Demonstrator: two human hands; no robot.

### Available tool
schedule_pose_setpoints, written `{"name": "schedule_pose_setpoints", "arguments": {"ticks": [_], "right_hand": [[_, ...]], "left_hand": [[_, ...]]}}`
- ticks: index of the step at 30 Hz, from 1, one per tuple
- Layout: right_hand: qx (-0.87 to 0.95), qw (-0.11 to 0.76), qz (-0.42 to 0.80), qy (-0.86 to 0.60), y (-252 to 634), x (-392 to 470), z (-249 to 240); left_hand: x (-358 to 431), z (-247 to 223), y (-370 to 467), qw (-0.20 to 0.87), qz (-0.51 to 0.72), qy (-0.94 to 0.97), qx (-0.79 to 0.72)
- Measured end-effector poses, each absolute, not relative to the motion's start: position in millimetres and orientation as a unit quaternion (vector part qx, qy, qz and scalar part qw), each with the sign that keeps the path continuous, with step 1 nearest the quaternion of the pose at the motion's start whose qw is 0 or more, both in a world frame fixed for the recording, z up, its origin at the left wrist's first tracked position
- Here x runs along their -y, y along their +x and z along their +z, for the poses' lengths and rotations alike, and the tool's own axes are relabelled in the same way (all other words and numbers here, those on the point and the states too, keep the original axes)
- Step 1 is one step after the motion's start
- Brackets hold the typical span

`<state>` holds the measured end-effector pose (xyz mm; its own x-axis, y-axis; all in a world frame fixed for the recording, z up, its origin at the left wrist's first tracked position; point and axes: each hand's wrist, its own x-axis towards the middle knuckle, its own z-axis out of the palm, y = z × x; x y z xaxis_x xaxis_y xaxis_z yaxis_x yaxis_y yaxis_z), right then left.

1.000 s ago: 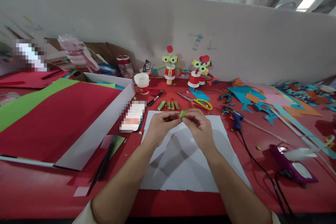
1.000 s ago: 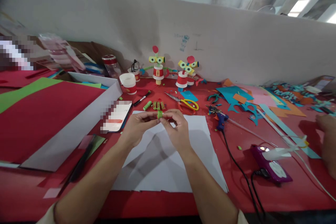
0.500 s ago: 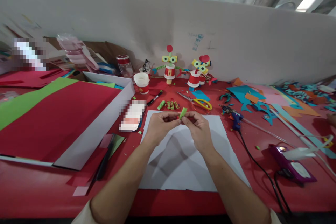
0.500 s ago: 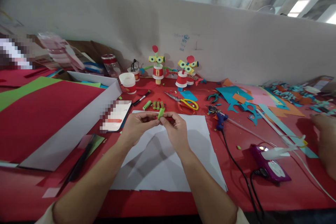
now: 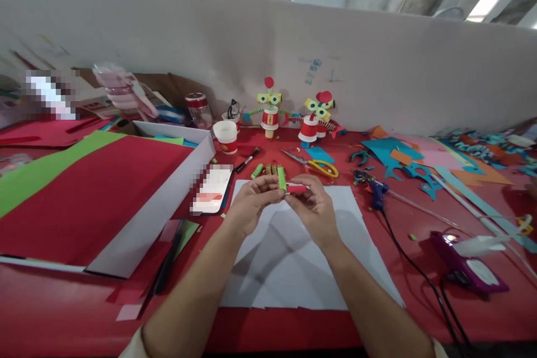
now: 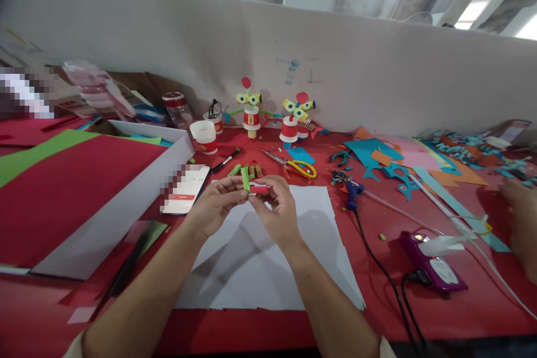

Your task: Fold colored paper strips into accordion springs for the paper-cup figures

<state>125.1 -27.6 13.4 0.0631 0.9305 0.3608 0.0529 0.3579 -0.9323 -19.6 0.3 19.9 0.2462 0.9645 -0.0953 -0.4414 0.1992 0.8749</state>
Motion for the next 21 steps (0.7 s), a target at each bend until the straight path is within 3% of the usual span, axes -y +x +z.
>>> {"name": "schedule_pose_setpoints", "arguments": {"ticks": [21], "right_hand": [[0.507, 0.611, 0.404, -0.454, 116.4, 27.9, 8.5]], "left_hand": [[4.6, 14.0, -12.9, 0.643, 0.534, 0.43, -0.342]]}}
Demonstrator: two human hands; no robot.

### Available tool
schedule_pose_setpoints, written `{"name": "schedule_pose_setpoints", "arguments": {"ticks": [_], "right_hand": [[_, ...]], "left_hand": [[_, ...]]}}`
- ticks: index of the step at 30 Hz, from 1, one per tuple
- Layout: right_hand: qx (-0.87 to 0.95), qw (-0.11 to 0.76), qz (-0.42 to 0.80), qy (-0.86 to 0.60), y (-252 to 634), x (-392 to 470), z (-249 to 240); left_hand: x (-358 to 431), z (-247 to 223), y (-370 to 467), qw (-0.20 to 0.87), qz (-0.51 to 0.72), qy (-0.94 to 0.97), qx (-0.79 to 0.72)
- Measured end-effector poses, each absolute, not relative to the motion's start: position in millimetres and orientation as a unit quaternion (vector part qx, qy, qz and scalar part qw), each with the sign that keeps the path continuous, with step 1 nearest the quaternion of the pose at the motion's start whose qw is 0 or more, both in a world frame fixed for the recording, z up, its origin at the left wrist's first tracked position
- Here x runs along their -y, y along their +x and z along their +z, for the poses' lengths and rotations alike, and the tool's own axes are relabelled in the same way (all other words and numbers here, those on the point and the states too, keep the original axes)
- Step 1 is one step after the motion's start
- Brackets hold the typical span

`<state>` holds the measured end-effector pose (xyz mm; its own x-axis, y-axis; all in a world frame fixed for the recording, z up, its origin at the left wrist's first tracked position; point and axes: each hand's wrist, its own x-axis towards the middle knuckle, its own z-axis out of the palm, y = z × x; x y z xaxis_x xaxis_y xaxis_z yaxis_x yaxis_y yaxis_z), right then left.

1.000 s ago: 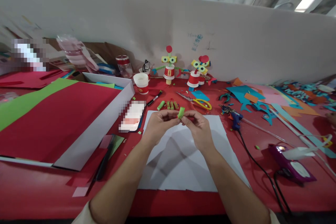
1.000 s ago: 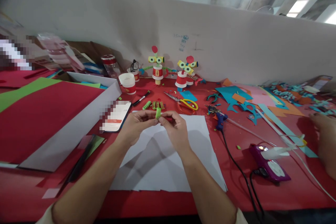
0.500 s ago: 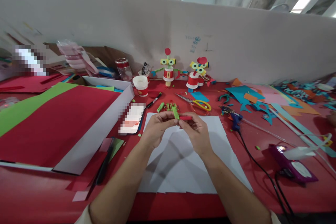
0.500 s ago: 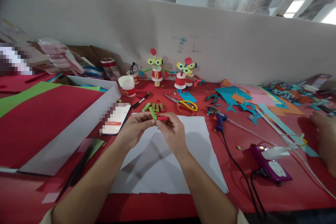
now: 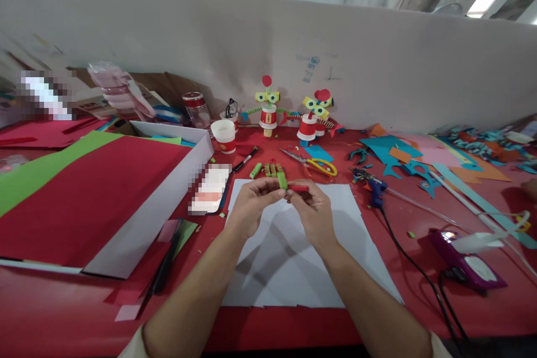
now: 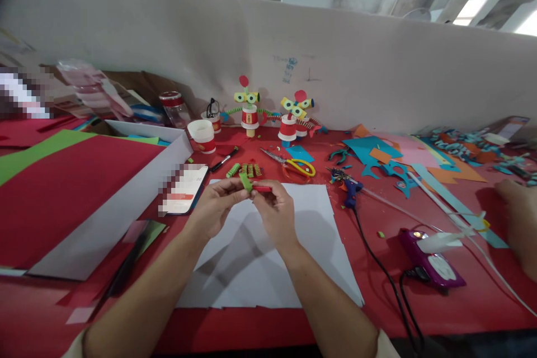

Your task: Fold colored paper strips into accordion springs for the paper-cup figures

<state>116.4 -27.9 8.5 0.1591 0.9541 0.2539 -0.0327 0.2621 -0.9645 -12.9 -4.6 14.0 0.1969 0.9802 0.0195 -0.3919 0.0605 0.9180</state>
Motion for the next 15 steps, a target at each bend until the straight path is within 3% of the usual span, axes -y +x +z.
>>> {"name": "schedule_pose_setpoints", "arguments": {"ticks": [15], "right_hand": [[0.519, 0.546, 0.427, -0.501, 115.0, 27.1, 5.1]], "left_hand": [[1.6, 6.1, -6.5, 0.597, 0.578, 0.403, -0.383]]}}
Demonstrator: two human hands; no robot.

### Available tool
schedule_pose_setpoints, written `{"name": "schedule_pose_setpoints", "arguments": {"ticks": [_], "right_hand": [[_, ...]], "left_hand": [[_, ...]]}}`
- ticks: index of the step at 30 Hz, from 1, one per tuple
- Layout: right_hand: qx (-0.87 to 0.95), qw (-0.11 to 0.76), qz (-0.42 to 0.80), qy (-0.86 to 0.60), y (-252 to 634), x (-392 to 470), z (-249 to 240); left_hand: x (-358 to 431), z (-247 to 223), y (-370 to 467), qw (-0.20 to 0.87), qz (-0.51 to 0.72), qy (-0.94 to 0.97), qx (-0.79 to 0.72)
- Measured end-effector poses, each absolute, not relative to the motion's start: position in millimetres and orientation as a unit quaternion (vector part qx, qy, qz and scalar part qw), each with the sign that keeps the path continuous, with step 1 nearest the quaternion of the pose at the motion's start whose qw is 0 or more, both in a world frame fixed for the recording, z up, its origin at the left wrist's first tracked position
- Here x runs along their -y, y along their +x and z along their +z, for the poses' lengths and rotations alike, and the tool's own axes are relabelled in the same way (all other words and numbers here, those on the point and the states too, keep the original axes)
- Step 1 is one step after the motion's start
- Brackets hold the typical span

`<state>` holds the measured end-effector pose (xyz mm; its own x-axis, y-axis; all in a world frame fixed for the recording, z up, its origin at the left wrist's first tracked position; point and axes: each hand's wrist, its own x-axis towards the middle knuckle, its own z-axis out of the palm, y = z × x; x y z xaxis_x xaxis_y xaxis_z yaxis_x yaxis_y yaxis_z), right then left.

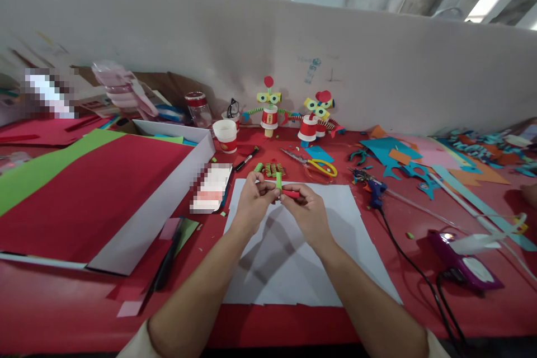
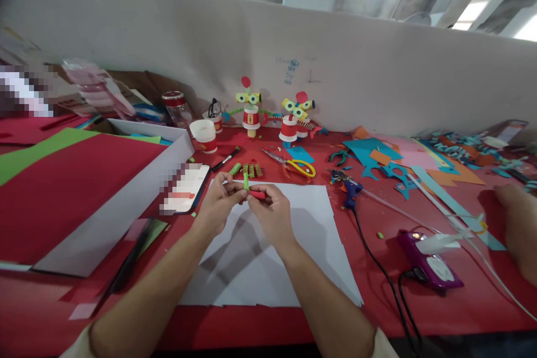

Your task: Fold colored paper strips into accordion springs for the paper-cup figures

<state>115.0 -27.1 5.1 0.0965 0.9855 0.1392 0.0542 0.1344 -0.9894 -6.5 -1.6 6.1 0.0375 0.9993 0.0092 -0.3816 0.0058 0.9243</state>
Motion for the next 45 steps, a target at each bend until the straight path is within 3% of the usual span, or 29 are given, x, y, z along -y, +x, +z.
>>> {"name": "schedule_pose_setpoints", "arguments": {"ticks": [9, 16, 25, 32, 40, 45], "right_hand": [[0.596, 0.606, 0.271, -0.452, 119, 28, 8], [0.608, 0.618, 0.243, -0.435, 120, 29, 6], [0.589, 0.623, 0.264, -0.441, 116, 29, 3], [0.637, 0.598, 0.21, -0.438, 118, 33, 9], [0.6, 0.604, 0.337, -0.401, 122, 32, 9], [0.648, 0.569, 0.316, -0.396, 123, 29, 11]], "left_hand": [[3, 4, -4, 0.672, 0.546, 0.389, -0.314], [3, 3, -6, 0.706, 0.516, 0.38, -0.303], [0, 0, -8, 0.695, 0.518, 0.366, -0.338], [-2, 2, -9, 0.728, 0.526, 0.299, -0.322], [-3, 7, -16, 0.805, 0.482, 0.185, -0.292], [2, 7, -11, 0.827, 0.47, 0.178, -0.252]]}}
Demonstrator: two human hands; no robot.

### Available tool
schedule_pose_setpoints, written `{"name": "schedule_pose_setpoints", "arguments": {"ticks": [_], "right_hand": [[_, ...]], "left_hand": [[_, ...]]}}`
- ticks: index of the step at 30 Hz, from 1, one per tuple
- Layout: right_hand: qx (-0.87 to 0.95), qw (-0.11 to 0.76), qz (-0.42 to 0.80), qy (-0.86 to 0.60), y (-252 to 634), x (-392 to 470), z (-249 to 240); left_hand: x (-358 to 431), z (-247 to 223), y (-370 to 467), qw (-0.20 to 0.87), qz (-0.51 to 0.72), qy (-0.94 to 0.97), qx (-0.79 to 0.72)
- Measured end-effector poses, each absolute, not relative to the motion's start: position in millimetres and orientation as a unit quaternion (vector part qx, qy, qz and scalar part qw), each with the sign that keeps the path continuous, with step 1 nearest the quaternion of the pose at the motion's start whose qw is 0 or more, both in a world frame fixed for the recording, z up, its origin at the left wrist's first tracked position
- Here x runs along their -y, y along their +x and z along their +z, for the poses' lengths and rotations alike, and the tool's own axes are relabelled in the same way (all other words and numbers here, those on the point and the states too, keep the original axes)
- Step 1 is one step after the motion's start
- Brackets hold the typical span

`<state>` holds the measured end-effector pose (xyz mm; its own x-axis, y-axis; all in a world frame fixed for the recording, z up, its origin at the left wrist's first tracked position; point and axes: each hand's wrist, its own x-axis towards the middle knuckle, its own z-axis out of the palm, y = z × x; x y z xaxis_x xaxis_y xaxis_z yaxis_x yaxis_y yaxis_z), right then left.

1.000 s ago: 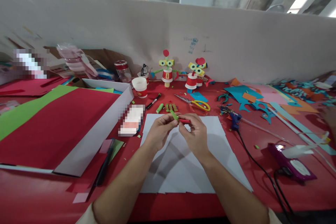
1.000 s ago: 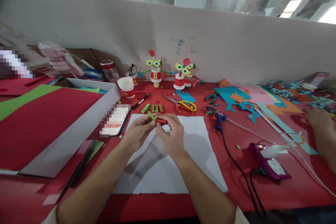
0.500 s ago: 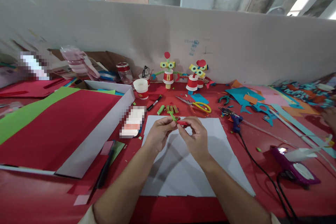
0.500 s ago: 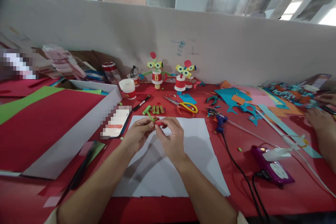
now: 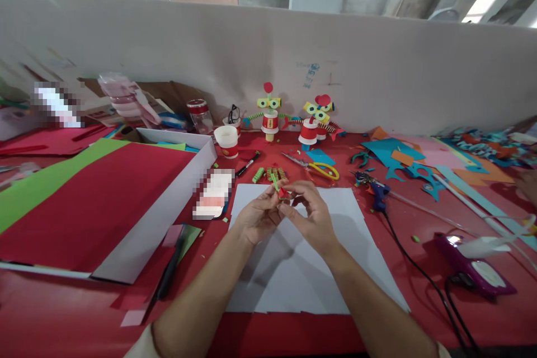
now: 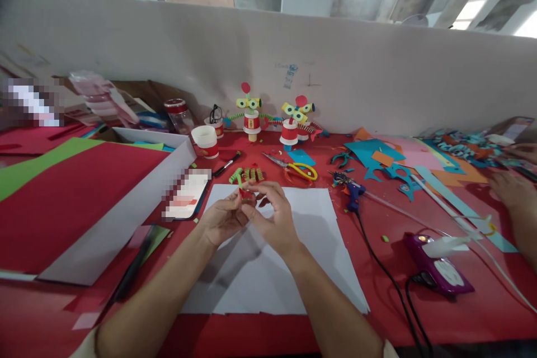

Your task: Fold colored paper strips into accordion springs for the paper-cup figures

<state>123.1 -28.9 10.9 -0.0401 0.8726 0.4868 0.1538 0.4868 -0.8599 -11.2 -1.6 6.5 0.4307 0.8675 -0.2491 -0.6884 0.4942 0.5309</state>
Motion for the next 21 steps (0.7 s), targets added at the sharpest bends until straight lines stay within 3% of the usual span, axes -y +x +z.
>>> {"name": "schedule_pose_setpoints", "arguments": {"ticks": [9, 21], "right_hand": [[0.672, 0.579, 0.243, -0.393, 124.5, 29.8, 13.4], [0.672, 0.588, 0.231, -0.386, 123.4, 32.1, 13.2]], "left_hand": [[10.5, 7.0, -4.5, 0.862, 0.444, 0.166, -0.181], [8.1, 3.5, -3.2, 0.864, 0.429, 0.153, -0.215]]}}
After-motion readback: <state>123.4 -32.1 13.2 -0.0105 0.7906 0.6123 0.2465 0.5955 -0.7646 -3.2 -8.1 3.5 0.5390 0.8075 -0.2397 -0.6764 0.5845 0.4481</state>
